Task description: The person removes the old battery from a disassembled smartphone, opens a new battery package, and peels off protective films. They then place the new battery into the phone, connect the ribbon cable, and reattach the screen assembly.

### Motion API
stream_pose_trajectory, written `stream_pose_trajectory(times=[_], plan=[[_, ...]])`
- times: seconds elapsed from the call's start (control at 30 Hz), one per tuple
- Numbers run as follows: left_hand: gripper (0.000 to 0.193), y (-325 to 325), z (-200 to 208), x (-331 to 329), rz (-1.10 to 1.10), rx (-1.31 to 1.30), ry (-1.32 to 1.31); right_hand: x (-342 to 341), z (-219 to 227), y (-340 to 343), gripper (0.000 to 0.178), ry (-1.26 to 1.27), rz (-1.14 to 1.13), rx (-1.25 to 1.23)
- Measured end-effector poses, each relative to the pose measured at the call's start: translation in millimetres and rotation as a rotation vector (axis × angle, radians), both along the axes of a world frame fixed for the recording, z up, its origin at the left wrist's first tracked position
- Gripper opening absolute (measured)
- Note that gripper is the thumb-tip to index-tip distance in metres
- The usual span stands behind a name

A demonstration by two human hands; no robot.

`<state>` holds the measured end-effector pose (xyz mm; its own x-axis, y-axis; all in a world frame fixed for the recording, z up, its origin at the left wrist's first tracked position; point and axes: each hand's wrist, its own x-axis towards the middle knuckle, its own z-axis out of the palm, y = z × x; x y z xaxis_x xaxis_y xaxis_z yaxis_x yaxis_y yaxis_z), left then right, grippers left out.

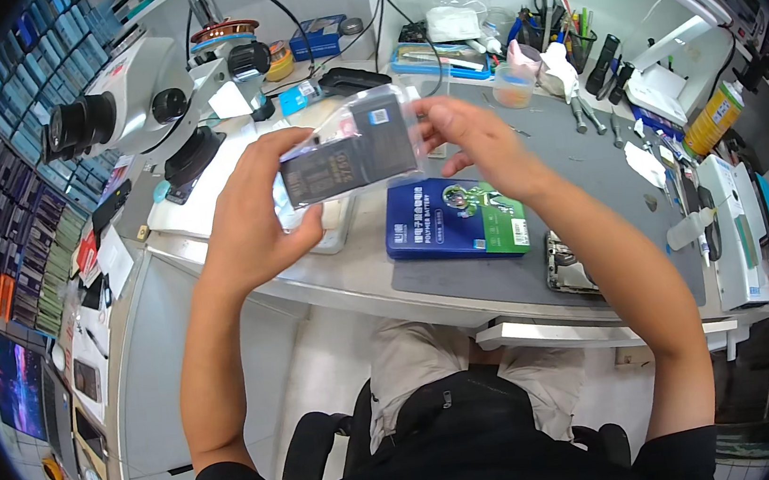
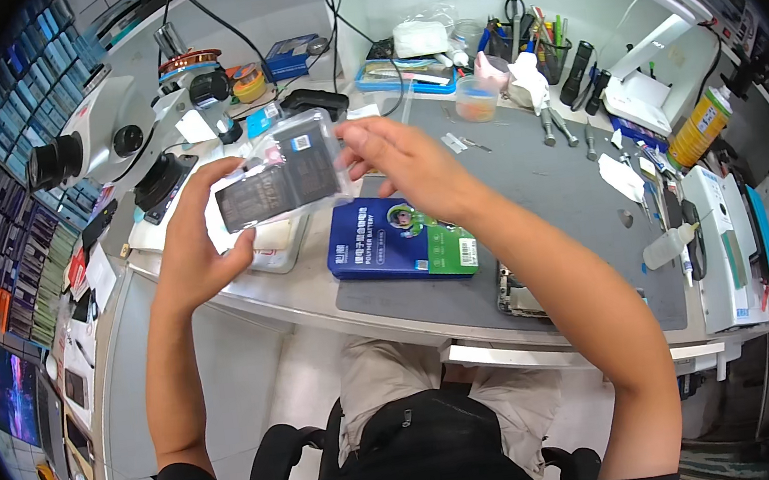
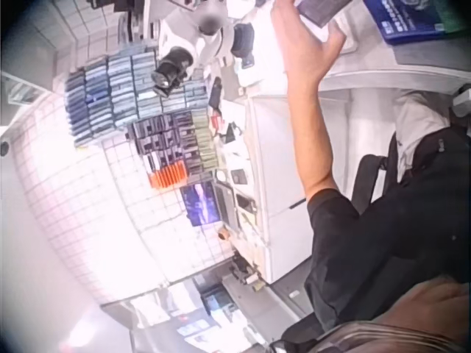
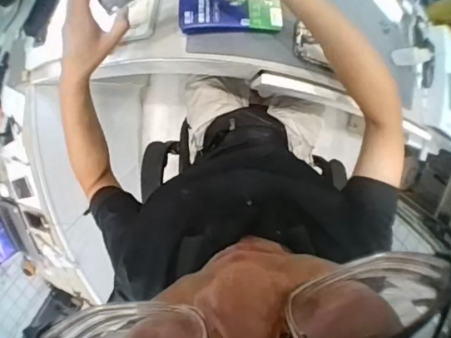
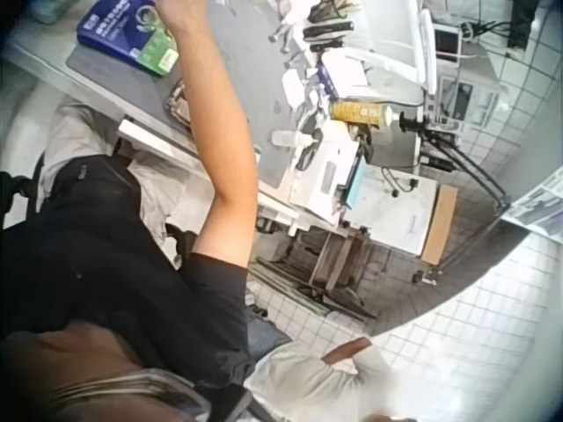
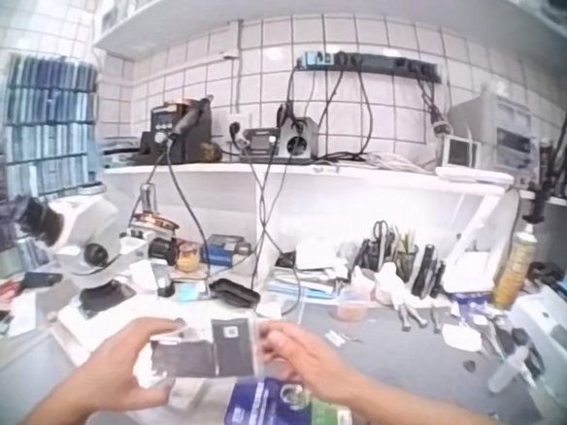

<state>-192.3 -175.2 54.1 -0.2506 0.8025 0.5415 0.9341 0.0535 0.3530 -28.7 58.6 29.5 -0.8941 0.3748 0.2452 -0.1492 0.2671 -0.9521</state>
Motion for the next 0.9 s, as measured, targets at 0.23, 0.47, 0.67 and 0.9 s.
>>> stream_pose_trajectory(times=[0.23,0.47,0.67,0.9], plan=[[0.076,32,-3,19,-0.158,0.074,-0.057,24,25,11,0.022,-0.063,-0.016,0.135],[0.023,85,22,31,-0.323,-0.217,-0.723,45,26,-1,0.028,-0.079,-0.077,0.137],[0.017,84,19,33,-0.460,-0.187,-0.875,59,44,5,0.026,0.177,-0.134,1.028],[0.022,84,23,38,-0.593,-0.137,-0.926,66,51,-3,0.023,0.218,-0.096,0.808]])
